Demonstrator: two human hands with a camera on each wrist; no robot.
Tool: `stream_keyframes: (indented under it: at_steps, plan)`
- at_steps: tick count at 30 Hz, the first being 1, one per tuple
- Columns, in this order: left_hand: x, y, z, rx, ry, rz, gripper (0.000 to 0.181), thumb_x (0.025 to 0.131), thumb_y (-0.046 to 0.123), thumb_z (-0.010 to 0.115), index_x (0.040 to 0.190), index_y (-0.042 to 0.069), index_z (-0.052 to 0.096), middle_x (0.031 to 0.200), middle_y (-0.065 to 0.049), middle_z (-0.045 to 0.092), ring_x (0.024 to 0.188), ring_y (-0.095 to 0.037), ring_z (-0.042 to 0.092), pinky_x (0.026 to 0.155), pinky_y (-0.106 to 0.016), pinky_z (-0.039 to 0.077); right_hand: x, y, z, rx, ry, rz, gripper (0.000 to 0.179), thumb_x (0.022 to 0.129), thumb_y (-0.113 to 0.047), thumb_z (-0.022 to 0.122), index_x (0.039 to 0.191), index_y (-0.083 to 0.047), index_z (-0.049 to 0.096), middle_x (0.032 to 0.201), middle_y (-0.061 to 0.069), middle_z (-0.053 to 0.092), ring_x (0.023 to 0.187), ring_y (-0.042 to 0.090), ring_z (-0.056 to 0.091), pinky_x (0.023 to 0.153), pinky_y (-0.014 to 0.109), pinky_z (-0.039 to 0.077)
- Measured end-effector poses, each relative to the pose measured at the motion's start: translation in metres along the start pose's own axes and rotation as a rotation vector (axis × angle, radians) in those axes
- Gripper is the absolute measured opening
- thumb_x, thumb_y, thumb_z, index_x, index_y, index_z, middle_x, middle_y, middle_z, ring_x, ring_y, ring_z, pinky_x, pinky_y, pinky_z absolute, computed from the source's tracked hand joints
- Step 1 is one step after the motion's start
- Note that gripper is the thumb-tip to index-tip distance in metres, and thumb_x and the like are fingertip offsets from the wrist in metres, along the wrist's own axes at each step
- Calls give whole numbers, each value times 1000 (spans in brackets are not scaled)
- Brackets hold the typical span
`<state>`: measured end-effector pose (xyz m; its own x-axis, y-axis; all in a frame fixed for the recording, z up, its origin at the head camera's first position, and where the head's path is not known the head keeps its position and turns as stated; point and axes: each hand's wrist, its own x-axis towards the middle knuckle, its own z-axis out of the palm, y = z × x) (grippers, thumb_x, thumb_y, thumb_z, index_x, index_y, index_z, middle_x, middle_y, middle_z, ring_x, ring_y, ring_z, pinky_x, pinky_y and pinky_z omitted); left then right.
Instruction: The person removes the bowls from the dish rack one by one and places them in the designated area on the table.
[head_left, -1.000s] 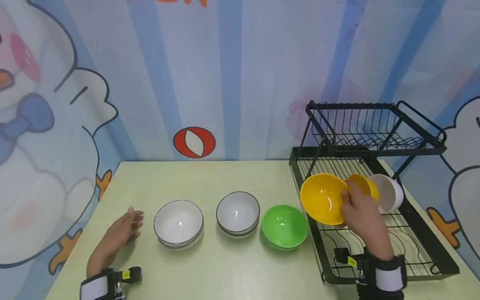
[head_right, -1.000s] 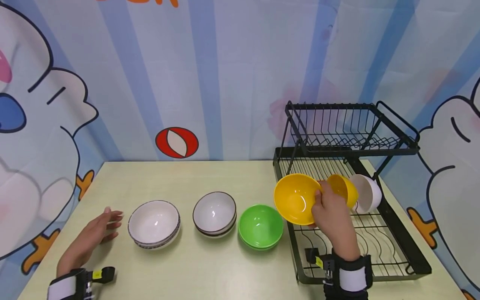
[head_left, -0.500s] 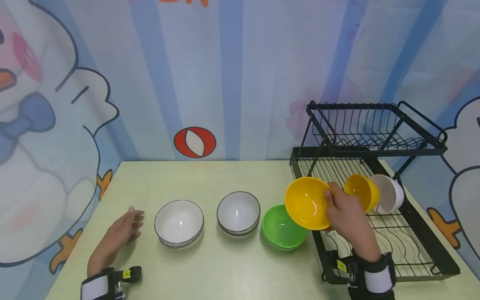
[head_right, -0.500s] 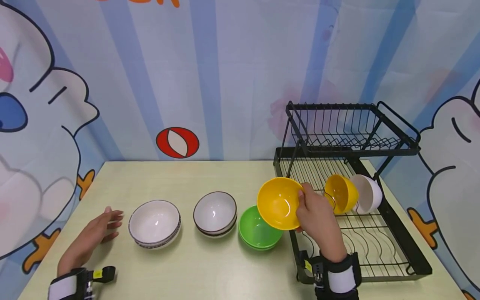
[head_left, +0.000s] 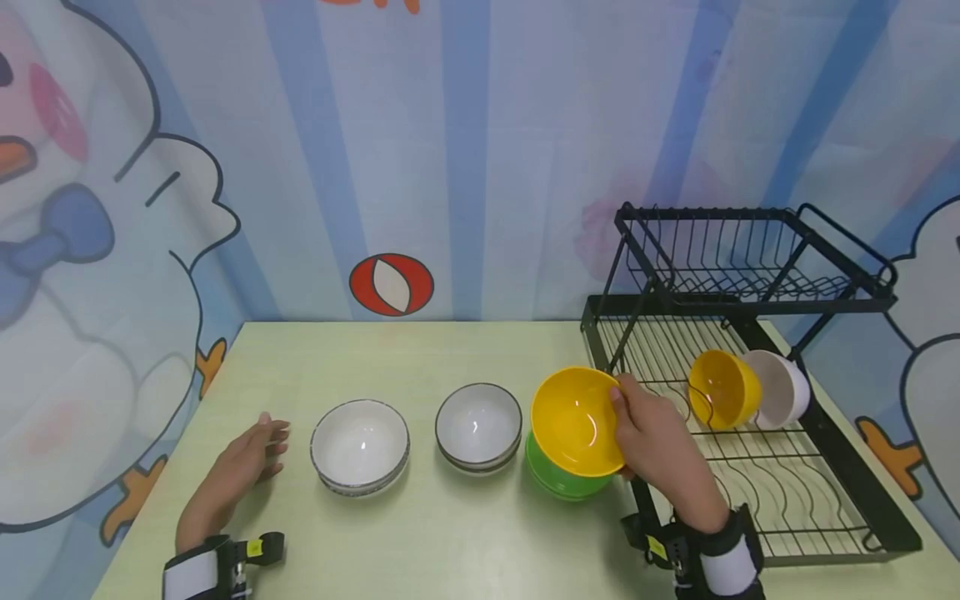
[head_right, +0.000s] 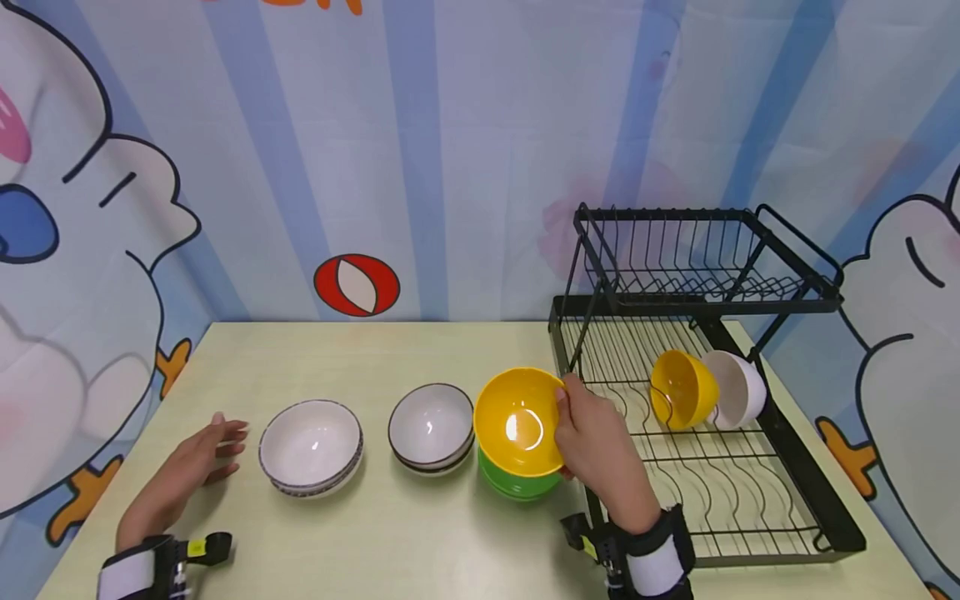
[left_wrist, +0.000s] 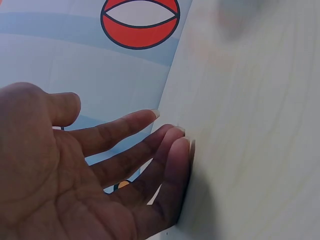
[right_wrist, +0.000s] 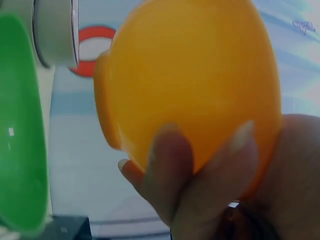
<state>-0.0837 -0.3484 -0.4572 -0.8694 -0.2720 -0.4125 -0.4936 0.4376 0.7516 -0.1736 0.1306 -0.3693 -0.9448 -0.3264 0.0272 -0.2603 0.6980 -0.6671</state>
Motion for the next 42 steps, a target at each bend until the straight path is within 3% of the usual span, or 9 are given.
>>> stream_keyframes:
  at_steps: [5, 12, 17, 26, 34, 42]
  plan:
    - [0, -1, 1, 18, -22, 17, 86, 102, 62, 6, 153, -4, 25, 157, -31, 29, 143, -48, 34, 115, -53, 43, -1, -12, 14, 28, -37, -17, 20, 109, -20, 38, 113, -5, 50, 72, 10, 55, 41, 15, 52, 39, 23, 49]
    - [2, -1, 2, 62, -27, -4, 83, 103, 62, 11, 155, -1, 23, 157, -31, 29, 143, -49, 34, 116, -59, 38, -3, -26, 31, -63, -10, -115, 17, 107, -15, 43, 111, -6, 57, 72, 3, 52, 58, 12, 47, 49, 20, 43]
    - [2, 2, 3, 91, -35, -6, 84, 102, 64, 16, 155, 0, 23, 157, -30, 30, 142, -49, 35, 115, -60, 39, -9, -35, 42, -75, -7, -175, 12, 105, -13, 46, 102, -9, 57, 68, -1, 47, 60, 11, 44, 54, 19, 40]
    - [-1, 7, 3, 106, -49, -4, 89, 100, 69, 19, 155, -1, 22, 158, -30, 28, 143, -50, 34, 115, -60, 39, -13, -49, 59, -98, -50, -236, 14, 105, -14, 48, 92, -12, 51, 62, -6, 36, 55, 8, 39, 48, 16, 32]
    - [-2, 8, 3, 139, -40, -4, 87, 100, 69, 20, 154, 1, 26, 154, -29, 35, 137, -47, 43, 109, -60, 44, -19, -60, 76, 10, -195, -243, 21, 108, -21, 39, 94, -13, 51, 62, -7, 40, 54, 5, 42, 47, 17, 37]
    - [-5, 8, 2, 154, -40, -19, 86, 100, 68, 21, 154, 2, 26, 152, -29, 38, 133, -45, 48, 106, -59, 47, -27, -70, 99, 38, -325, -256, 22, 109, -28, 37, 97, -15, 51, 63, -7, 41, 50, 4, 46, 43, 17, 41]
